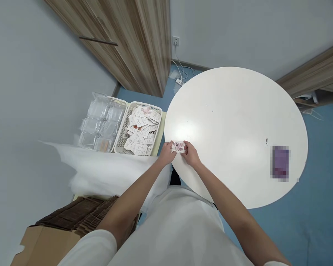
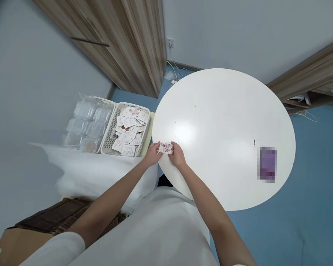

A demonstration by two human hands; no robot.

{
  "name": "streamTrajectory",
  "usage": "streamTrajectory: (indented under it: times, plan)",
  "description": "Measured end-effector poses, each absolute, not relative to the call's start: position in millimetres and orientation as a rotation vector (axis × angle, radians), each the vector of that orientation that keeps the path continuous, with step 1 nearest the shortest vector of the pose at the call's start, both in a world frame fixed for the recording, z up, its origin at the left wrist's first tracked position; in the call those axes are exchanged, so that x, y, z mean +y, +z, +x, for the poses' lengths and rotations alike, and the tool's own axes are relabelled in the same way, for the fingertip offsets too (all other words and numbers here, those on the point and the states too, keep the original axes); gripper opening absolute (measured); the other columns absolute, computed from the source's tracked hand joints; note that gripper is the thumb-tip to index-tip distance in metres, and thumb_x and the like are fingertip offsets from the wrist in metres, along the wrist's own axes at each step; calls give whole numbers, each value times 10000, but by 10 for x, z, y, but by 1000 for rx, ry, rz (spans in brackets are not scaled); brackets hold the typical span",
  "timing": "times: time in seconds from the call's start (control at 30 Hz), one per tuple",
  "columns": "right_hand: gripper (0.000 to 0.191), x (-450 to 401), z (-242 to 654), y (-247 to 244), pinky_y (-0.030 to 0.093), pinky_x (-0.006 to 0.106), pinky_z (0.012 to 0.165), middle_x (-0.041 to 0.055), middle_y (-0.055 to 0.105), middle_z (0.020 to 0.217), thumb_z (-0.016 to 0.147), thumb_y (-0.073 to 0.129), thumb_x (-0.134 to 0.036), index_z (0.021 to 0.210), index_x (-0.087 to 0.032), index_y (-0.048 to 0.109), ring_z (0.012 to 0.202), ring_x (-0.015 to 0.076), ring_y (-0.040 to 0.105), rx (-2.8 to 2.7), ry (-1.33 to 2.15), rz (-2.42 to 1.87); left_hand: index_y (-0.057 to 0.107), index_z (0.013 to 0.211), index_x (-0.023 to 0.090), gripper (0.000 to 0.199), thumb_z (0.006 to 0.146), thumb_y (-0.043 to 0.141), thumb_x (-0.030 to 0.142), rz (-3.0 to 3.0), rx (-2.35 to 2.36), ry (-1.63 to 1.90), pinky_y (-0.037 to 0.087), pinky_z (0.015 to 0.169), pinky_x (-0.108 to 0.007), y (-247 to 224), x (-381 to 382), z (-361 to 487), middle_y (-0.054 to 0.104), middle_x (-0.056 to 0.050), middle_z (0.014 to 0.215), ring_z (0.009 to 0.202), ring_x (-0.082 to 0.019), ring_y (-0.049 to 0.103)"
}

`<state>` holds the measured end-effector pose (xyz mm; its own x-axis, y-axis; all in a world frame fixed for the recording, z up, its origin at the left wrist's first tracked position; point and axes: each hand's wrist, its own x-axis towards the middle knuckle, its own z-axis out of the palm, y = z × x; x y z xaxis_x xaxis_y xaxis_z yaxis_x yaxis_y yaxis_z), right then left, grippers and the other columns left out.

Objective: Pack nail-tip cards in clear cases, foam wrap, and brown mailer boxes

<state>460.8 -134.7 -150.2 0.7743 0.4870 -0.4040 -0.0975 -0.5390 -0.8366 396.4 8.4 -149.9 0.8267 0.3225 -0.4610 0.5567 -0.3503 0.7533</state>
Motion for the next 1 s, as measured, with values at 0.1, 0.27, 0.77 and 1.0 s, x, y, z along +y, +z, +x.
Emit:
streamTrajectory:
  times: [0.1,0.27,0.77,1.0]
  plan:
    - [625,-1340,4564,-1501,445,387,728,49,483,921,620,521,-100,1220,-228,402,682,157,475,-310,737,-2083,406,1240,154,582,671,529,160,1972,618,-284,415,828,-323,-1471,77,3937,444,-103,1046,945,-199,505]
    - [706,-1357,4364,-1474,456,397,778,80,456,1074,631,548,-145,1289,-238,309,830,186,495,-203,688,-2039,408,1244,160,571,686,526,148,1902,666,-228,427,850,-329,-1408,57,3856,441,-117,1147,1013,-207,496]
    - [626,-1322,4228,-1456,419,366,908,85,478,1206,674,554,-189,1255,-227,324,1063,183,480,-34,593,-1922,398,1267,159,597,681,486,88,1794,601,-235,410,935,-324,-1510,89,3866,483,-88,1231,1074,-177,499]
    - [618,-1341,4233,-1477,429,358,891,84,473,1209,661,559,-181,1239,-214,344,1027,177,485,-58,586,-1940,407,1259,162,591,678,477,83,1828,593,-227,418,920,-319,-1483,89,3891,495,-86,1211,1041,-165,510]
